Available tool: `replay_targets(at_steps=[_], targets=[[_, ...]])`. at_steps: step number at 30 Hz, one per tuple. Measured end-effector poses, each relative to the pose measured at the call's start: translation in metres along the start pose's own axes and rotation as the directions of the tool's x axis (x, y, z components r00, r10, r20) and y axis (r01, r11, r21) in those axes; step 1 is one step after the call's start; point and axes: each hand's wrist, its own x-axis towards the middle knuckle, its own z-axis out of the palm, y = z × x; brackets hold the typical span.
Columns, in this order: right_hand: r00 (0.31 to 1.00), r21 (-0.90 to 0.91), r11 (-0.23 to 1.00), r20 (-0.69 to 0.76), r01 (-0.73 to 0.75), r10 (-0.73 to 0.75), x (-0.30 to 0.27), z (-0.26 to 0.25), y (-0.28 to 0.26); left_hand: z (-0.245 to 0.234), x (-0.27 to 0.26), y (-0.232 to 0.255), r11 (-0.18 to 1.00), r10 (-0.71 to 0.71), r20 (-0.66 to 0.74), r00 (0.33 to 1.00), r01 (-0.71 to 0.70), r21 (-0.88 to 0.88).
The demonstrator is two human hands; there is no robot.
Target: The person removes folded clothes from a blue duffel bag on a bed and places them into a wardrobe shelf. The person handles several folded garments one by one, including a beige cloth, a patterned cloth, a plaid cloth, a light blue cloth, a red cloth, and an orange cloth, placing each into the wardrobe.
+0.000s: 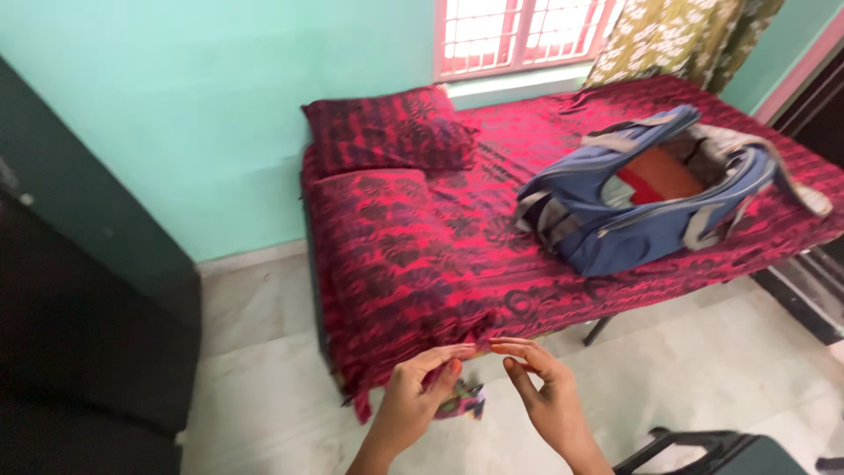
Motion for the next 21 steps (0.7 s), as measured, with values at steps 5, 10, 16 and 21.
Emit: replay_targets(at_steps=[5, 10, 16, 21], targets=[[0.998, -0.007, 1.000, -0.052, -0.027, 0.027, 0.028, -0.074, 0.032, 0.070, 0.060, -0.001, 1.000, -0.023, 0.054, 0.998, 0.022, 0.017], [0.996, 0.002, 0.999, -0.085, -0.038, 0.038, 0.044, -0.140, 0.063, 0.132, 0.102, -0.007, 0.999, 0.033, 0.092, 0.995, -0.033, -0.002], [0.985, 0.005, 0.996, -0.146, -0.087, 0.086, 0.057, -0.191, 0.096, 0.190, 0.143, -0.014, 0.998, 0.035, 0.166, 0.985, -0.042, 0.041], [0.981, 0.011, 0.992, -0.145, -0.125, 0.125, 0.071, -0.218, 0.122, 0.222, 0.178, -0.019, 0.999, 0.019, 0.213, 0.977, -0.025, 0.028]])
